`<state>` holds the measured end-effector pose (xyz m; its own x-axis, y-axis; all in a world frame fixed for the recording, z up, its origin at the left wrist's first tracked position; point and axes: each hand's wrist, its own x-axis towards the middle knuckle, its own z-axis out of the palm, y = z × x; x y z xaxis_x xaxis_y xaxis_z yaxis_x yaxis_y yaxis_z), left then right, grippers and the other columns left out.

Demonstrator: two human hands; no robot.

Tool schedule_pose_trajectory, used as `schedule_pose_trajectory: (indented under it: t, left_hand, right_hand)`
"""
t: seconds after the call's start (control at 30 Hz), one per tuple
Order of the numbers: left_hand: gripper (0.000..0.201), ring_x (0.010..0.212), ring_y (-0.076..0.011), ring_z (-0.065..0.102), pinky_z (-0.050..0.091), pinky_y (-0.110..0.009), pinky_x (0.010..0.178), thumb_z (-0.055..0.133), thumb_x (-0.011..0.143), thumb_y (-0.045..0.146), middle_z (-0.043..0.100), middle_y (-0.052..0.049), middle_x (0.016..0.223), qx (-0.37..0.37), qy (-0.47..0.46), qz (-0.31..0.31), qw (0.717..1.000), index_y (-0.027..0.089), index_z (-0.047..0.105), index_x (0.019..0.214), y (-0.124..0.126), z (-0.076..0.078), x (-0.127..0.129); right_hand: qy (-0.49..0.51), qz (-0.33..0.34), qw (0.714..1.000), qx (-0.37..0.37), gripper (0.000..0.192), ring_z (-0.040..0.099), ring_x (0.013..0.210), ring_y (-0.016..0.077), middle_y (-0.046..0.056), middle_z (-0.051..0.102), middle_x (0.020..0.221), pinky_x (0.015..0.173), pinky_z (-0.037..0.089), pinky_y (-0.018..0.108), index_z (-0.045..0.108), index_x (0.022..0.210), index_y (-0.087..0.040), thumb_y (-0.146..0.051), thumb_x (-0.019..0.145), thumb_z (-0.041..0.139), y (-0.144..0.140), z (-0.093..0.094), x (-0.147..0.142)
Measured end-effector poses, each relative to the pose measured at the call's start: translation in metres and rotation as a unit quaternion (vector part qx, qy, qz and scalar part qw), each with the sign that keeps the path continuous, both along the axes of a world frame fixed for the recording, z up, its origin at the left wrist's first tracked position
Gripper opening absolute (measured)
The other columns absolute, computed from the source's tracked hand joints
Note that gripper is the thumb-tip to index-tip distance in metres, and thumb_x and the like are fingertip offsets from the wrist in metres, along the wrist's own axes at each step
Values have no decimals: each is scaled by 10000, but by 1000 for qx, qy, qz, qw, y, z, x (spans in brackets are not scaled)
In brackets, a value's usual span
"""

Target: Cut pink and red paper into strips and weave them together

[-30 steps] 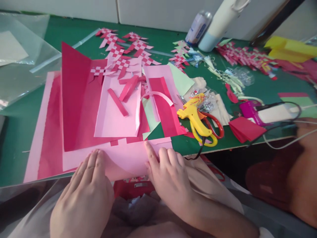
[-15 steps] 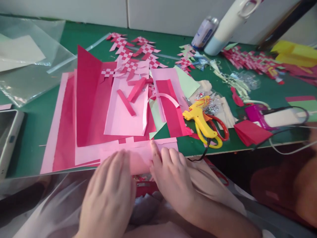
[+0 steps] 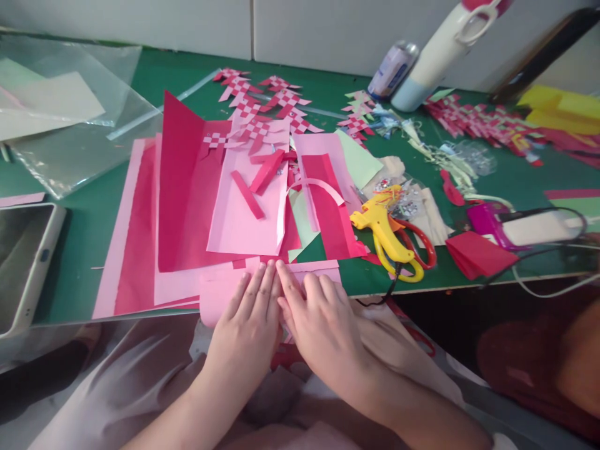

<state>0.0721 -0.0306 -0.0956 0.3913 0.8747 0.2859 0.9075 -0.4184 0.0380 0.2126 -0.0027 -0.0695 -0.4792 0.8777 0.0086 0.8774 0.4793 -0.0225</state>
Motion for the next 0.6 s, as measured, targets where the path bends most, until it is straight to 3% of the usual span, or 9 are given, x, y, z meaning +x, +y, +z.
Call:
schedule_pose_trajectory:
  t: [0.3, 0.6]
  left_hand:
    - [486, 1263, -251, 504, 427, -407, 1045, 392, 870, 138, 494, -146, 1395, 2, 0, 4, 1000, 51, 465, 1342, 2, 5, -8]
    - [533, 1280, -264, 485, 413, -419, 1057, 432, 893, 191, 489, -170, 1397, 4, 2, 45, 999, 53, 378, 1405, -5, 5, -13]
  right_hand:
    - [-25, -18, 999, 9, 485, 452, 807, 216, 75, 532, 878, 721, 324, 369, 364, 1437, -186, -334, 975, 378, -2, -3, 1]
    - [-39, -40, 998, 18, 490, 451, 787, 208, 69, 540, 850, 687, 319, 355, 402, 1407, -168, -307, 941, 464, -2, -3, 13]
